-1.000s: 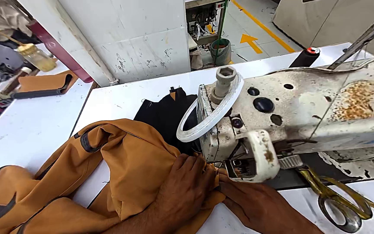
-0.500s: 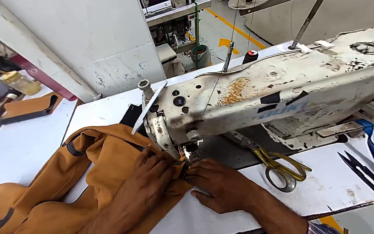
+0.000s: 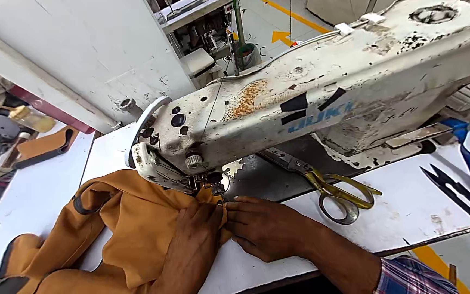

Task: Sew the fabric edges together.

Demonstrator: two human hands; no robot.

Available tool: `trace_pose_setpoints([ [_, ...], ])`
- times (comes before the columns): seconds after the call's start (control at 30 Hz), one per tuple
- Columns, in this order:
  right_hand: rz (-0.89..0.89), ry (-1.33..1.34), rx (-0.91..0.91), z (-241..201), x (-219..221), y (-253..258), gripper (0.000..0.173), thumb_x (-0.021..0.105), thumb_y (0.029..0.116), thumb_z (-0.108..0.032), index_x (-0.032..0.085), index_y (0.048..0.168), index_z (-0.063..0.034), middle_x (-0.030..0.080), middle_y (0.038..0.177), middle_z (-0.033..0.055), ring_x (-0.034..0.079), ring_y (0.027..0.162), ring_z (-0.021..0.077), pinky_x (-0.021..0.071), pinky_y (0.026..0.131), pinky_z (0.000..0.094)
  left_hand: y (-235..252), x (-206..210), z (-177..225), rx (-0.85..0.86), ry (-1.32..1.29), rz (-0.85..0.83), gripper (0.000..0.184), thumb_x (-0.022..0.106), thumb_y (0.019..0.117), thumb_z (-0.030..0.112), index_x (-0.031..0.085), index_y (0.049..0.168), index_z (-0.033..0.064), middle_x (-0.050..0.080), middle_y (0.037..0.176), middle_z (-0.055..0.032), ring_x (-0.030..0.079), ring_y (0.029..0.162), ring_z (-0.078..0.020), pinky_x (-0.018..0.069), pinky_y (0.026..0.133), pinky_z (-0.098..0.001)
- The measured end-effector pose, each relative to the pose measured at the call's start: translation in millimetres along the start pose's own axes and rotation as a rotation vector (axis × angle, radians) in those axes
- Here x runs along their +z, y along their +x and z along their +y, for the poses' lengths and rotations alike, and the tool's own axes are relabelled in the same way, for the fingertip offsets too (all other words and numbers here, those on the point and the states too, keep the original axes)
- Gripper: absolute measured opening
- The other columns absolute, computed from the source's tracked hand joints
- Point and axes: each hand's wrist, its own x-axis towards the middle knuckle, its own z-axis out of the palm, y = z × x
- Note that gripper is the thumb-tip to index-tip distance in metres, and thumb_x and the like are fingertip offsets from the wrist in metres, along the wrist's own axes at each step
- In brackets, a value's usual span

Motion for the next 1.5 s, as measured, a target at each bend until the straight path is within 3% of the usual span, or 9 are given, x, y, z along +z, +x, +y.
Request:
trace_pose_setpoints([
  [0.1,-0.004,0.002,0.008,0,-2,1,0.035,0.043,0.1058,-0.023,0.067,0.123,-0.0053,0.069,0.129,0.0105,0.056,0.136,0.0268,0.0375,0.119,0.0417,1,3,-1,0.047,0.082,0.036,0.025,0.056,0.0953,0.016,0.078,0.107,0.0146,0.075,0.101,-0.0026,0.068,0.093,-0.0269,0.0490,0.080,-0.0471],
  [0.17,0.001,0.006,0.016,1,-2,1,0.034,0.044,0.1038,-0.020,0.068,0.124,-0.0058,0.070,0.128,0.0092,0.057,0.135,0.0255,0.0374,0.119,0.0403,2,5,-5,0.019,0.010,0.011,0.029,0.053,0.0961,0.018,0.077,0.110,0.0130,0.073,0.100,-0.0047,0.068,0.091,-0.0268,0.0534,0.075,-0.0443],
  [0.23,0.008,0.009,0.017,2,-1,1,0.033,0.047,0.1016,-0.017,0.069,0.124,-0.0063,0.070,0.128,0.0082,0.057,0.135,0.0245,0.0374,0.119,0.0393,4,1,-10,-0.083,-0.140,-0.034,0.032,0.051,0.0954,0.020,0.076,0.112,0.0107,0.073,0.101,-0.0053,0.069,0.093,-0.0249,0.0577,0.079,-0.0444],
  [0.37,0.047,-0.009,0.012,3,2,1,0.029,0.051,0.0990,-0.016,0.073,0.116,-0.0084,0.072,0.126,0.0053,0.058,0.133,0.0223,0.0405,0.117,0.0376,19,-13,-20,-0.349,-0.271,-0.132,0.025,0.055,0.0989,0.026,0.073,0.107,0.0117,0.063,0.072,0.0027,0.061,0.061,-0.0103,0.0520,0.055,-0.0345],
  [0.43,0.045,-0.022,0.010,3,2,1,0.029,0.052,0.0982,-0.017,0.073,0.117,-0.0094,0.072,0.126,0.0045,0.058,0.134,0.0219,0.0402,0.117,0.0370,28,-20,-24,-0.451,-0.329,-0.214,0.020,0.057,0.1020,0.025,0.073,0.109,0.0142,0.062,0.068,0.0022,0.059,0.057,-0.0110,0.0503,0.052,-0.0365],
  [0.57,0.057,-0.044,0.011,4,0,2,0.027,0.055,0.0991,-0.017,0.073,0.118,-0.0103,0.072,0.126,0.0042,0.058,0.133,0.0216,0.0408,0.117,0.0350,37,-25,-29,-0.536,-0.372,-0.265,0.017,0.060,0.1019,0.024,0.068,0.088,0.0190,0.059,0.063,0.0032,0.057,0.055,-0.0117,0.0473,0.049,-0.0365],
  [0.93,0.081,-0.045,-0.008,5,0,1,0.026,0.055,0.0986,-0.016,0.074,0.116,-0.0088,0.073,0.121,0.0047,0.059,0.130,0.0218,0.0425,0.115,0.0334,31,-23,-25,-0.472,-0.340,-0.218,0.010,0.064,0.0991,0.031,0.071,0.096,0.0248,0.060,0.065,0.0087,0.057,0.055,-0.0066,0.0465,0.049,-0.0329],
  [1.23,0.070,-0.047,0.005,5,-1,1,0.028,0.053,0.0993,-0.017,0.074,0.116,-0.0101,0.073,0.123,0.0042,0.059,0.131,0.0219,0.0426,0.114,0.0338,26,-20,-18,-0.431,-0.284,-0.148,0.012,0.063,0.0978,0.032,0.072,0.100,0.0228,0.060,0.066,0.0096,0.057,0.056,-0.0048,0.0450,0.050,-0.0301],
  [1.5,0.106,-0.032,-0.009,6,-1,2,0.023,0.056,0.0971,-0.016,0.075,0.109,-0.0106,0.075,0.113,0.0028,0.064,0.123,0.0202,0.0475,0.108,0.0346,20,-16,-12,-0.361,-0.254,-0.124,0.021,0.063,0.0956,0.039,0.074,0.106,0.0243,0.067,0.079,0.0112,0.062,0.067,-0.0029,0.0522,0.058,-0.0299],
])
